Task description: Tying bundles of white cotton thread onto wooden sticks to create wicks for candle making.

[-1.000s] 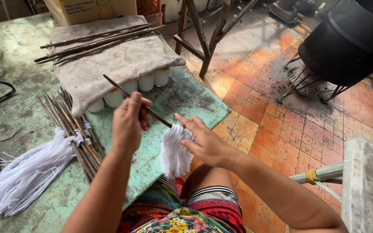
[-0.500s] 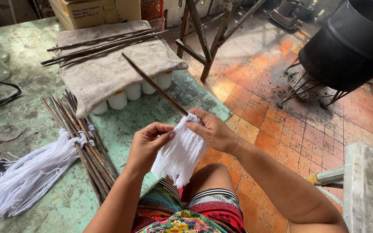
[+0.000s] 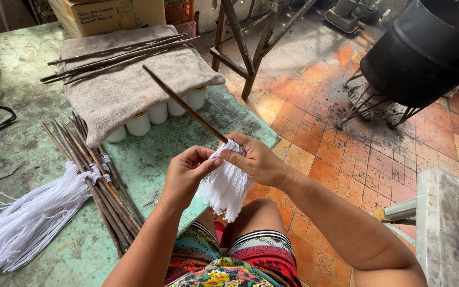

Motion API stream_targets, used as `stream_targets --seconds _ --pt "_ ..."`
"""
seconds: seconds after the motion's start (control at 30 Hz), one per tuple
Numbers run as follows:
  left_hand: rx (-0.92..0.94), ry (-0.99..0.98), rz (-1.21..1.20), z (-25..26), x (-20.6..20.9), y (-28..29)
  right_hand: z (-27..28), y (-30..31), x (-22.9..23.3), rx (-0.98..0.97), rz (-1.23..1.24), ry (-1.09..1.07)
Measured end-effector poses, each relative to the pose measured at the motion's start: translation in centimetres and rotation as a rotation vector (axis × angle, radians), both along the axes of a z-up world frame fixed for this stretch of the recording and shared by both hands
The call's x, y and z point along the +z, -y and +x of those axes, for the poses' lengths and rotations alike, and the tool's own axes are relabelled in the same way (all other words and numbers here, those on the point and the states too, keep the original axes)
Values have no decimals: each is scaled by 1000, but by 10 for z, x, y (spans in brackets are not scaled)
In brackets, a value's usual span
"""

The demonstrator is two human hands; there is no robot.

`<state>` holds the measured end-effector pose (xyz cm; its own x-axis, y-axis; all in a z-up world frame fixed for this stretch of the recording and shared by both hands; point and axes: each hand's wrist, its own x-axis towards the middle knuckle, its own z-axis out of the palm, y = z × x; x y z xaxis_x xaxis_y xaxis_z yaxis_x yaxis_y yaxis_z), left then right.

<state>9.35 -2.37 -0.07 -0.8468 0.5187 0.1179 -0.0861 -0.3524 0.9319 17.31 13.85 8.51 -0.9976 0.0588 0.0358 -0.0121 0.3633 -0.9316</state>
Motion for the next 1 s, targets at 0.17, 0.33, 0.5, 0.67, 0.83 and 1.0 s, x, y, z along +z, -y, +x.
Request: stream_targets --seconds 0.17,0.33,0.5,0.67,0.83,1.0 --pt "-1 18 42 0 4 6 -3 -4 -7 -32 -84 2" --pt "-17 -129 -63 -4 7 12 0 1 -3 -35 -220 30" --pt "-79 7 52 -7 -2 8 -4 -9 -10 -42 -251 40" --pt "-64 -1 28 -3 12 9 2 -4 -4 -41 -254 54" --pt "-59 8 -49 -7 12 9 3 -7 -7 -62 -254 65" --pt "-109 32 -30 -11 -3 2 2 -14 -9 -62 -226 72"
